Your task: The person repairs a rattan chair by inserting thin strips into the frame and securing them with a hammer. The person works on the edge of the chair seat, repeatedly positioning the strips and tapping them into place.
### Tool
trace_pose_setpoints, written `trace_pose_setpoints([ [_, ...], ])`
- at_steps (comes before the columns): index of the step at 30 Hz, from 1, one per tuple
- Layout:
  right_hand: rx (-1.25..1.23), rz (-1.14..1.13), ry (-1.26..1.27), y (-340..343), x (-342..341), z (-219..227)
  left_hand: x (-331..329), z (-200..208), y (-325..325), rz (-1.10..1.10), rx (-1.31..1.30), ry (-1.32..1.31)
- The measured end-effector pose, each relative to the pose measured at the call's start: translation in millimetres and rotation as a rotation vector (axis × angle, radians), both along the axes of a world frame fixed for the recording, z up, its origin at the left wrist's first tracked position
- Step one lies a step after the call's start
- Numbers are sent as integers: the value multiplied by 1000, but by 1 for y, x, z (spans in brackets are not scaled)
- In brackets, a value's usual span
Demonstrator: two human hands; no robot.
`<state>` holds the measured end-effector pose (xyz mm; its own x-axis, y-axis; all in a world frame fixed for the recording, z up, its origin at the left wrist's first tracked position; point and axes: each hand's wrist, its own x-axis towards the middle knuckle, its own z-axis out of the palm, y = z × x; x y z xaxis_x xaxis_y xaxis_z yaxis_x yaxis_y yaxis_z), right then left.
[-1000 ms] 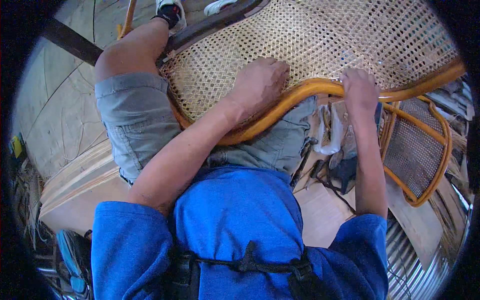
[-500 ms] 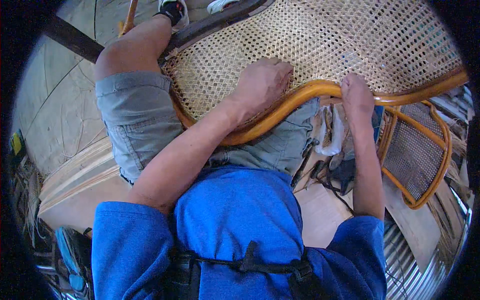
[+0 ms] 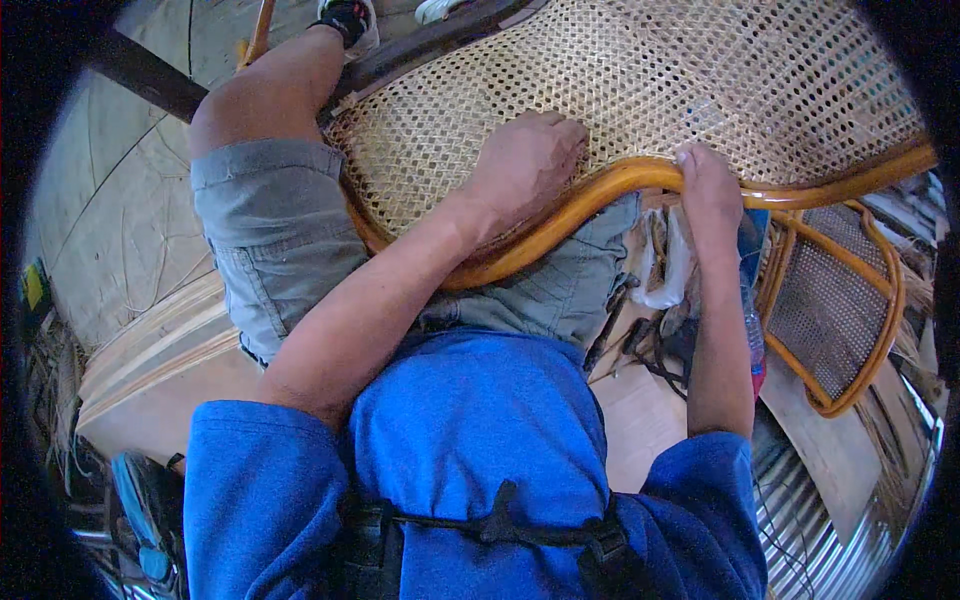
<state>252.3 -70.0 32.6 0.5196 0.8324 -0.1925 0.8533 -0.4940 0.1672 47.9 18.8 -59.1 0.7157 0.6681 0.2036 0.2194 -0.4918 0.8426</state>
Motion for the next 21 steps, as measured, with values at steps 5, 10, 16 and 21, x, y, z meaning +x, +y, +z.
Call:
trace_pose_setpoints([
  [5,27,-111,-10,11,0,-6,-1,1,-2,25,-35,-5],
  [10,268,-67,47,-2,-10,-10,-2,1,1,-31,-78,10],
  [16,356,74,-24,-12,-8,-19,-2,-2,0,-17,-48,-4],
  [21,271,83,-44,-14,-11,-16,-2,-3,0,-7,-55,-20],
])
